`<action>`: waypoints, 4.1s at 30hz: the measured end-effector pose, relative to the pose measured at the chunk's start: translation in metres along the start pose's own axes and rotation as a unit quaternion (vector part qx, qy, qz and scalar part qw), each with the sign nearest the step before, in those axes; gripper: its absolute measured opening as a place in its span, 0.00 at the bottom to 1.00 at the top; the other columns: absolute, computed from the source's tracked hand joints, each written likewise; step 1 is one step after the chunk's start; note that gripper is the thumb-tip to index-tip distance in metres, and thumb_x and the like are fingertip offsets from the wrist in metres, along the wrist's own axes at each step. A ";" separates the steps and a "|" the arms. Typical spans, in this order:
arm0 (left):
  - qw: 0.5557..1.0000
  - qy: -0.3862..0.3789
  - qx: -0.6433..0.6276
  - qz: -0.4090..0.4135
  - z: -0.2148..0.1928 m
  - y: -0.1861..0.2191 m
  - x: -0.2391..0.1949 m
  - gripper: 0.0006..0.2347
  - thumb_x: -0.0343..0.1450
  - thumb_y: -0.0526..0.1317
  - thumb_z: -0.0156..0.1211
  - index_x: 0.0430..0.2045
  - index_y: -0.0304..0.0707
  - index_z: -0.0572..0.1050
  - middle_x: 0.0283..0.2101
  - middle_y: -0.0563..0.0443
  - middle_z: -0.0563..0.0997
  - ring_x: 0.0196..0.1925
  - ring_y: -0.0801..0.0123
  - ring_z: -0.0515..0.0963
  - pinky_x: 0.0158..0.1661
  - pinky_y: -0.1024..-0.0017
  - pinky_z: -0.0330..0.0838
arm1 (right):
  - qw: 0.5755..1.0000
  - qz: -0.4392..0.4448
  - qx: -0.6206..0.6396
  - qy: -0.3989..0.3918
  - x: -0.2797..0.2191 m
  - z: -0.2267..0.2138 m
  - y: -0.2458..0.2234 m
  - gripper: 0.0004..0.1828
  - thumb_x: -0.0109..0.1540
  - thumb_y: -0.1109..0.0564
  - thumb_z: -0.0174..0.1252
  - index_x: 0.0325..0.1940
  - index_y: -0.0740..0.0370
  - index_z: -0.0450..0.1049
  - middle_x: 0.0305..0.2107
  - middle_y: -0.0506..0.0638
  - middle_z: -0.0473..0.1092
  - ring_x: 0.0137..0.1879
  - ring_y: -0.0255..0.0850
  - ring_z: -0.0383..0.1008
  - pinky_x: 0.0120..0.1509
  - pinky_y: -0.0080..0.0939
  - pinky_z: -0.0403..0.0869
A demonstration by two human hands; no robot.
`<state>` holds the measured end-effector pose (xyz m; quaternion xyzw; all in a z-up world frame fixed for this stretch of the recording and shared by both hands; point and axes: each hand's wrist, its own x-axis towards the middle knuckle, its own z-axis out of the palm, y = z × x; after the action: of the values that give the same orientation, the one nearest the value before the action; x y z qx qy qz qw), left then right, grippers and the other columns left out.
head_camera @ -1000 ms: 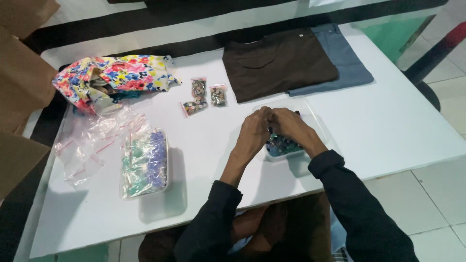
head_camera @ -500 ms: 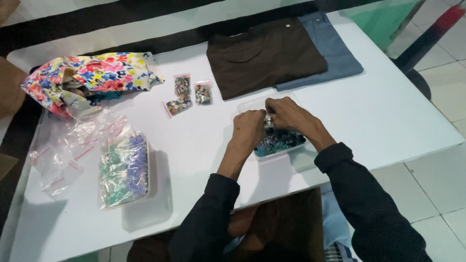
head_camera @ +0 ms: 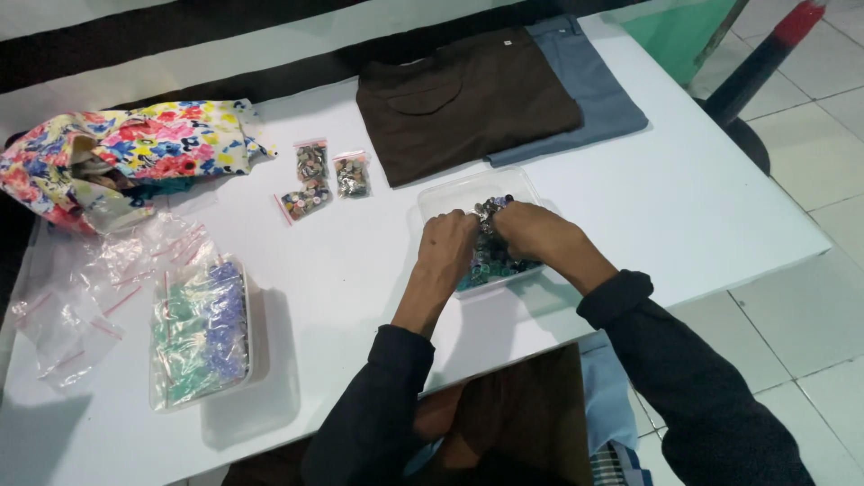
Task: Sorting and packaging small decorative buttons into plastic bags on a work table
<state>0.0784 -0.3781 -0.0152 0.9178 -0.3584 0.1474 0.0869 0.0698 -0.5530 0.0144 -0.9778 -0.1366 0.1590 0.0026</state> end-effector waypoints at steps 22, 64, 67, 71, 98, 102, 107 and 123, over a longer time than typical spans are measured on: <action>0.975 -0.008 -0.190 -0.118 -0.014 -0.006 -0.005 0.12 0.68 0.27 0.54 0.40 0.41 0.80 0.38 0.43 0.81 0.37 0.42 0.85 0.36 0.51 0.82 | 0.982 -0.026 0.108 0.156 0.001 -0.014 0.002 0.10 0.57 0.66 0.59 0.40 0.64 0.83 0.36 0.61 0.76 0.45 0.61 0.81 0.47 0.54 0.81; 0.978 -0.052 -0.174 -0.099 -0.066 -0.018 0.012 0.07 0.62 0.26 0.56 0.27 0.35 0.80 0.26 0.35 0.81 0.34 0.34 0.84 0.35 0.45 0.80 | 0.990 -0.038 0.074 0.118 -0.023 -0.024 -0.050 0.06 0.55 0.66 0.59 0.34 0.70 0.78 0.26 0.65 0.77 0.39 0.61 0.81 0.39 0.52 0.80; 0.976 -0.078 -0.184 -0.091 -0.056 -0.021 0.007 0.10 0.62 0.25 0.55 0.29 0.38 0.82 0.27 0.37 0.83 0.36 0.36 0.85 0.38 0.47 0.81 | 0.982 -0.059 0.125 0.132 0.005 0.012 -0.027 0.06 0.56 0.63 0.55 0.34 0.67 0.76 0.26 0.66 0.75 0.38 0.66 0.79 0.34 0.59 0.76; 0.973 -0.069 -0.190 -0.106 -0.047 -0.026 0.010 0.10 0.63 0.27 0.56 0.28 0.40 0.82 0.28 0.36 0.83 0.36 0.36 0.85 0.38 0.47 0.80 | 0.987 -0.042 0.100 0.115 -0.015 -0.010 -0.023 0.07 0.55 0.63 0.56 0.33 0.68 0.78 0.24 0.64 0.76 0.36 0.63 0.80 0.36 0.56 0.77; 0.984 -0.161 -0.070 -0.030 -0.047 -0.015 0.004 0.07 0.65 0.32 0.60 0.31 0.42 0.84 0.28 0.47 0.86 0.36 0.51 0.87 0.58 0.49 0.64 | 0.905 -0.009 0.369 0.210 -0.029 -0.024 -0.033 0.08 0.65 0.56 0.57 0.45 0.56 0.79 0.23 0.54 0.78 0.37 0.51 0.82 0.47 0.51 0.78; 0.990 -0.142 0.006 -0.022 -0.026 -0.013 -0.002 0.05 0.66 0.37 0.60 0.25 0.43 0.83 0.23 0.48 0.83 0.32 0.56 0.85 0.58 0.49 0.61 | 0.912 -0.009 0.352 0.211 -0.030 -0.021 -0.036 0.08 0.65 0.57 0.56 0.45 0.58 0.79 0.20 0.53 0.78 0.35 0.50 0.82 0.46 0.49 0.78; 0.993 -0.120 0.011 -0.018 -0.020 -0.014 -0.003 0.06 0.66 0.33 0.57 0.22 0.40 0.82 0.22 0.46 0.83 0.30 0.56 0.84 0.55 0.50 0.62 | 0.908 -0.008 0.360 0.213 -0.029 -0.022 -0.035 0.08 0.65 0.58 0.55 0.45 0.59 0.79 0.21 0.54 0.78 0.34 0.49 0.83 0.46 0.48 0.78; 0.899 -0.070 -0.420 -0.106 -0.070 -0.034 0.000 0.08 0.70 0.33 0.58 0.38 0.42 0.83 0.34 0.35 0.85 0.40 0.43 0.86 0.41 0.56 0.81 | 0.868 0.063 0.473 0.137 -0.045 -0.036 -0.046 0.09 0.62 0.59 0.60 0.44 0.59 0.82 0.34 0.60 0.80 0.38 0.49 0.83 0.43 0.46 0.80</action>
<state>0.0870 -0.3346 0.0489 0.8365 -0.2931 -0.0916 0.4539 0.0279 -0.5192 0.0650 -0.8780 0.0189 0.0687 0.4734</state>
